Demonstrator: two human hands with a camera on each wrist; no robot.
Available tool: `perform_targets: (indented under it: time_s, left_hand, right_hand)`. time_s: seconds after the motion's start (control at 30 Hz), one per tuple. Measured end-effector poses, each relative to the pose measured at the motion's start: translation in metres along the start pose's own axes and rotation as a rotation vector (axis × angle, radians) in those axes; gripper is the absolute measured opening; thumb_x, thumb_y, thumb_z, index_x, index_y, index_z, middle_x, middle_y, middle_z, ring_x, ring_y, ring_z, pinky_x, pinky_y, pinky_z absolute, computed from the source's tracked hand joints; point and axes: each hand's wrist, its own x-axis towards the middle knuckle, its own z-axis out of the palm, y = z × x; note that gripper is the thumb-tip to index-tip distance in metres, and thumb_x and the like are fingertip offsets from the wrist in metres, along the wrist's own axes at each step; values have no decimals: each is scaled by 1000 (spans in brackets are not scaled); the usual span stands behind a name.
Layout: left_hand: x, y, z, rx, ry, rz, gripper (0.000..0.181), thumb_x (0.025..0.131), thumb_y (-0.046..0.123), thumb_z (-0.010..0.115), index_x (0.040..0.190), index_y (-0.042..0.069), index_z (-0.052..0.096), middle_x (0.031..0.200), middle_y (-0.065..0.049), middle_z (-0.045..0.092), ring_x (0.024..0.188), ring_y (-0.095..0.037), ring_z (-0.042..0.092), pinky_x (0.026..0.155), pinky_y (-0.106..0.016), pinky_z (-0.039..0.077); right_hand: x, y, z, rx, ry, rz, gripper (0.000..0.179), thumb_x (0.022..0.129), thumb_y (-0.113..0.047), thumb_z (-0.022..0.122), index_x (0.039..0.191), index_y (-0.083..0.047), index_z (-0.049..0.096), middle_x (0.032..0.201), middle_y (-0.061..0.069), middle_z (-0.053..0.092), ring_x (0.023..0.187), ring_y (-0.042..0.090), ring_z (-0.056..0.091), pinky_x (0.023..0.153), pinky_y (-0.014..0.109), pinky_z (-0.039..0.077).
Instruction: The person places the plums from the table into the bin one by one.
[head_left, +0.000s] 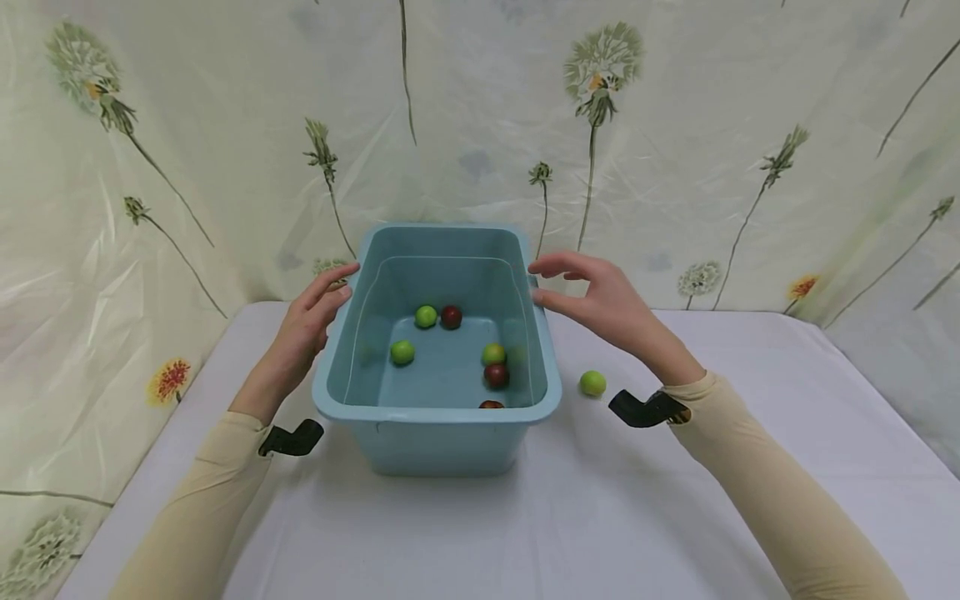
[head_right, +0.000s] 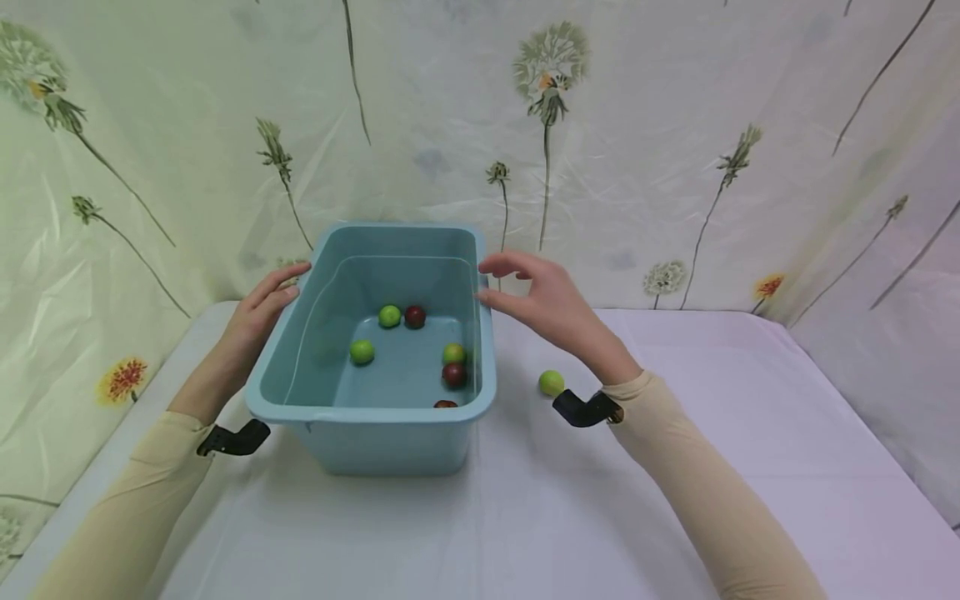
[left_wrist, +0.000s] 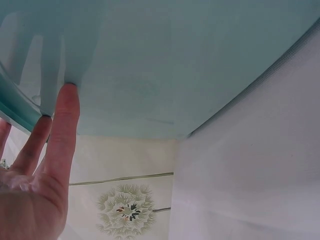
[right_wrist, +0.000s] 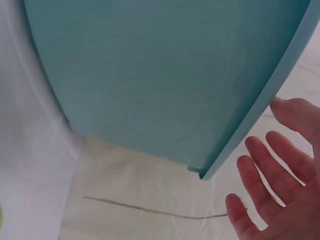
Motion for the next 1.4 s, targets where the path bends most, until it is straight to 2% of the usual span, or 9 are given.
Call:
perform_targets:
  time_s: [0.27, 0.5, 0.7, 0.9, 1.0, 1.13, 1.4]
  left_hand:
    - [0, 0, -1, 3, -3, 8, 51, 102, 44, 49, 149, 26, 42, 137, -11, 47, 125, -27, 50, 82, -34, 54]
    - [0, 0, 0, 7, -2, 10, 51, 102, 43, 49, 149, 26, 42, 138, -10, 46, 127, -28, 49, 83, -34, 53]
    - [-1, 0, 0, 0, -1, 8, 50, 102, 43, 49, 149, 26, 42, 137, -10, 46, 125, -27, 50, 83, -34, 53]
    - [0, 0, 1, 3, 1, 6, 51, 102, 43, 49, 149, 26, 42, 136, -11, 46, 124, -27, 51, 82, -33, 54]
    - [0, 0, 1, 13, 2, 5, 51, 102, 44, 49, 149, 27, 41, 136, -11, 46, 123, -28, 51, 83, -33, 53]
    - [-1, 0, 1, 12, 4, 10, 50, 102, 43, 48, 149, 26, 42, 137, -10, 46, 124, -28, 50, 83, -33, 53]
    - [-1, 1, 1, 18, 4, 9, 50, 102, 43, 48, 149, 27, 42, 137, -10, 47, 124, -27, 50, 84, -33, 53]
  right_hand:
    - [-18, 16, -6, -17, 19, 51, 39, 91, -31, 72, 126, -15, 65, 123, 2, 64, 116, 23, 55, 101, 50, 38]
    - [-34, 30, -10, -66, 3, 103, 39, 91, -31, 72, 126, -15, 64, 123, 1, 64, 117, 25, 54, 100, 53, 39]
    - [-50, 43, -13, -101, -55, 122, 42, 92, -34, 71, 129, -15, 62, 124, 2, 63, 117, 28, 53, 99, 54, 39]
    - [-63, 61, -13, -113, -78, 161, 41, 91, -33, 73, 127, -18, 64, 126, -3, 62, 116, 22, 54, 99, 48, 40]
    - [-69, 69, -13, -122, -121, 180, 40, 91, -32, 72, 127, -19, 63, 125, -3, 62, 115, 23, 54, 99, 48, 40]
    - [-76, 80, -12, -120, -194, 197, 40, 92, -30, 72, 128, -16, 62, 125, 3, 63, 115, 28, 55, 98, 52, 40]
    - [-86, 103, -8, -68, -252, 207, 40, 91, -22, 72, 127, -8, 63, 125, 10, 64, 116, 33, 56, 98, 57, 40]
